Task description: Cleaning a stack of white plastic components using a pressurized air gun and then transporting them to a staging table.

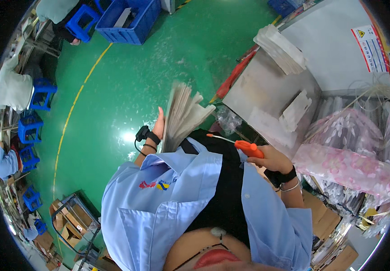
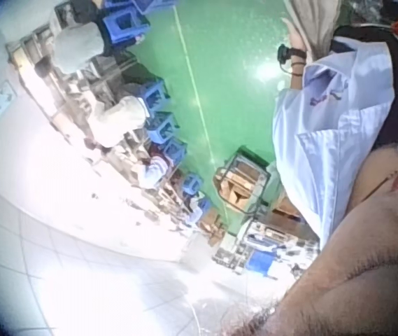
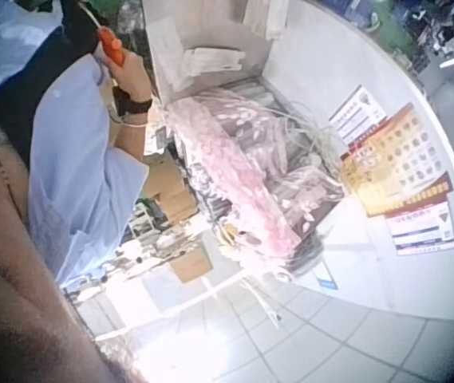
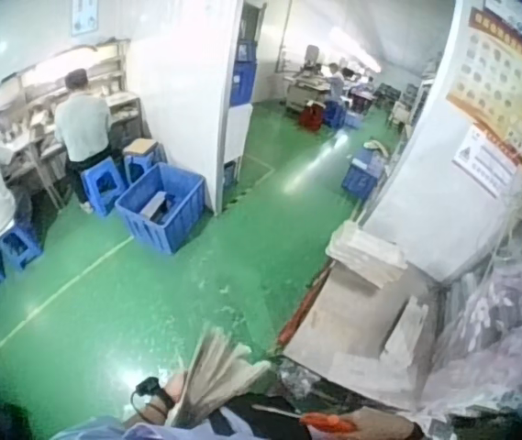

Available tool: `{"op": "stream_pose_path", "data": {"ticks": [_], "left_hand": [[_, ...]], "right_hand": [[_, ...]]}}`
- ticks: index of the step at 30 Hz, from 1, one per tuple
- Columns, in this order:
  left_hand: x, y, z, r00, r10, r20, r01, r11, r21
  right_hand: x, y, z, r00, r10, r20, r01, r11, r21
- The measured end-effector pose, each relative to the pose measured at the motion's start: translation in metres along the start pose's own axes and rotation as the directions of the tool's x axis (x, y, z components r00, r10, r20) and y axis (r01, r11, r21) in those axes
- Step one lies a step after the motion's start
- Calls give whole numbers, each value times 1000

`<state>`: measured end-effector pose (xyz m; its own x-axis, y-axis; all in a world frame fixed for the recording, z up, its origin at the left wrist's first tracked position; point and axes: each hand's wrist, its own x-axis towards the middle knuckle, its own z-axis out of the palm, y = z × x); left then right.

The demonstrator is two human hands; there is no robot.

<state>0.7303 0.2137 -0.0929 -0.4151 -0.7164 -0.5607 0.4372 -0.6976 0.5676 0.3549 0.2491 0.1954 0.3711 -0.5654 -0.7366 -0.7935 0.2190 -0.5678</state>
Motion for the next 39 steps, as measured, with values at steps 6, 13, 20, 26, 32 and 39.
{"op": "stream_pose_path", "data": {"ticks": [6,13,20,26,32,39], "left_hand": [[7,-14,-9,989,-119,84,133,974,-183],[18,-23,-5,994,17,112,-7,996,-84],[18,-19,6,994,-104,27,99,983,155],[13,5,52,983,-182,-27,176,890,421],[30,45,133,966,-249,71,193,874,445],[123,93,274,929,156,335,-308,-173,936]], "right_hand": [[4,-25,-12,998,-69,13,69,997,-19],[9,-20,-9,998,-66,19,67,998,-5],[1,12,-5,989,62,133,-73,994,84],[2,34,-11,982,129,138,-143,984,101],[-1,96,-8,983,-22,-182,64,971,230],[-4,190,-34,892,158,-424,167,756,633]]}}
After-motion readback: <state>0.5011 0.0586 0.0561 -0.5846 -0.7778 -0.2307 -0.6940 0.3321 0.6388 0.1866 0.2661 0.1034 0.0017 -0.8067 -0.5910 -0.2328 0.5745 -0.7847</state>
